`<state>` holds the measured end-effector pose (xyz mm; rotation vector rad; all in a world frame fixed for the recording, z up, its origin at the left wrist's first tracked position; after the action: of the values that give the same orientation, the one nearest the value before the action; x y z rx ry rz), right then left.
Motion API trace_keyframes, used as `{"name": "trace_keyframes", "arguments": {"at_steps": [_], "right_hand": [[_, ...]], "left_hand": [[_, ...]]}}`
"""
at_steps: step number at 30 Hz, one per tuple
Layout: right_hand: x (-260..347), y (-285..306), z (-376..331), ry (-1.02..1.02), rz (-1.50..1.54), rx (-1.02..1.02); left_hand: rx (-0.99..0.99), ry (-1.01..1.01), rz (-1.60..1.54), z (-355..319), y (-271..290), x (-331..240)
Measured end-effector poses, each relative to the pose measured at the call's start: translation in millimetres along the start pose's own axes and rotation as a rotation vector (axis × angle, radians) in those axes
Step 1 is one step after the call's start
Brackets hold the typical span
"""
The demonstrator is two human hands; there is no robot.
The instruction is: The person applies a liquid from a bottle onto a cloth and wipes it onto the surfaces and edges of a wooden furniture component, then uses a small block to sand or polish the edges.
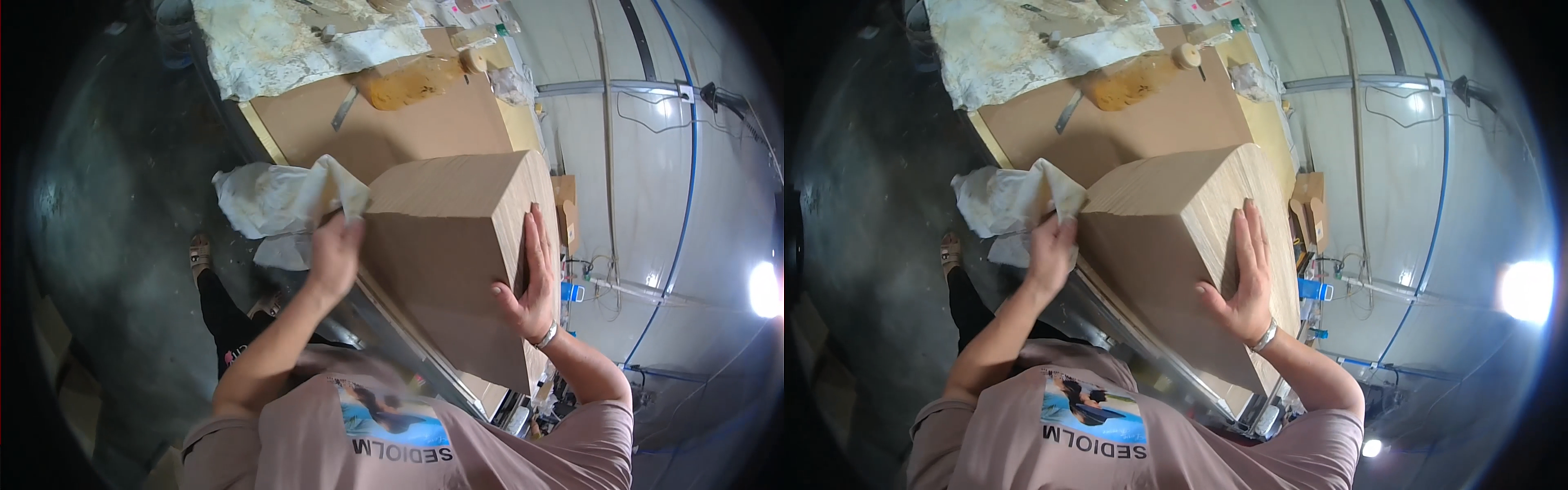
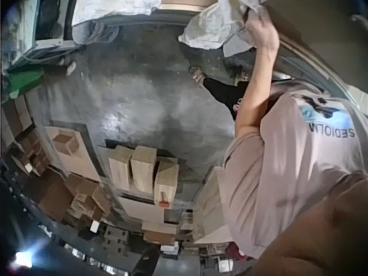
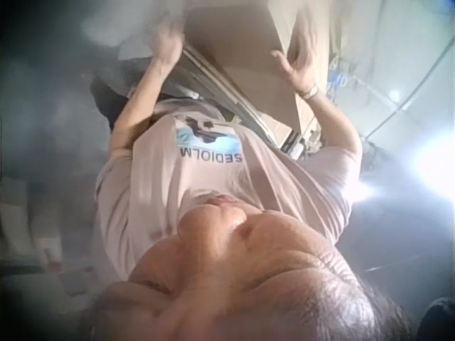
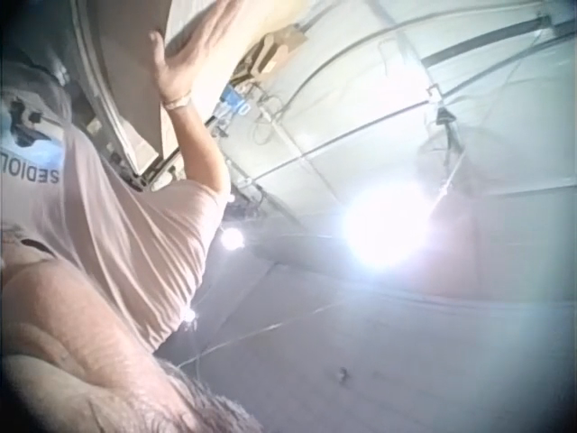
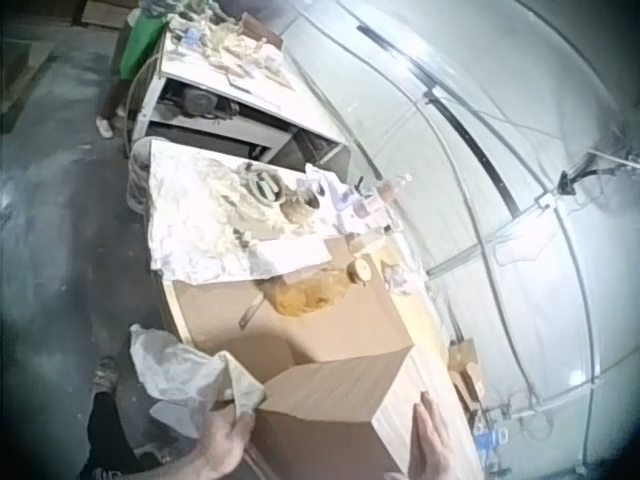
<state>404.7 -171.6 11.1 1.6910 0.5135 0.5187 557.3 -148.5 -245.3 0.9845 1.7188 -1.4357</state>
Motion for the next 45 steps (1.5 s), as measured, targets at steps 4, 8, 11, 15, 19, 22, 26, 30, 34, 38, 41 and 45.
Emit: {"name": "trace_keyframes", "arguments": {"at_steps": [4, 8, 11, 15, 19, 22, 26, 30, 34, 38, 41, 45], "right_hand": [[4, -1, 0, -0.011, 0.019, -0.011], [2, -2, 3, -0.025, 0.007, -0.008], [-1, -3, 1, -0.033, 0.013, -0.018], [1, -1, 2, -0.028, 0.017, -0.025], [-2, -3, 2, -0.038, 0.048, -0.023], [-5, -4, 0, -0.046, 0.055, -0.021], [-3, -4, 2, -0.031, 0.022, -0.002], [-7, -5, -1, -0.032, 0.051, -0.018], [-1, -3, 0, -0.019, 0.043, -0.017], [-6, -6, 2, -0.012, 0.008, -0.020], [-6, -6, -2, -0.016, 0.008, -0.025], [-2, -3, -4, 0.009, -0.022, -0.026]], "left_hand": [[0.013, -0.186, 0.058, -16, -6, -8], [0.016, 0.004, -0.187, -6, 15, -3], [0.014, -0.153, -0.498, -26, -9, -43], [-0.101, 0.008, -0.494, -2, 33, -6], [0.039, -0.118, -0.108, -31, -13, -17], [0.179, -0.352, 0.086, -34, -36, -71], [0.144, -0.501, 0.560, -25, -28, -30], [0.150, -0.451, 0.563, -27, -4, 10], [0.104, -0.673, 0.792, -52, -34, 1], [0.161, -0.526, 0.738, -43, -33, 6], [0.063, -0.642, 0.829, -58, -59, -64], [0.026, -0.606, 0.786, -47, -51, -10]]}}
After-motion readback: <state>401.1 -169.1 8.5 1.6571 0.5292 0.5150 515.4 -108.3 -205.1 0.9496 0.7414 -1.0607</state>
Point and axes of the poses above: each hand's wrist, its own z-axis towards the middle knuckle, its own y-axis out of the back of the hand, x = y × z, the point moved 8 cm from there along z, towards the middle knuckle, and after that the axes turned 8 degrees about x, right-handed, at the moved point
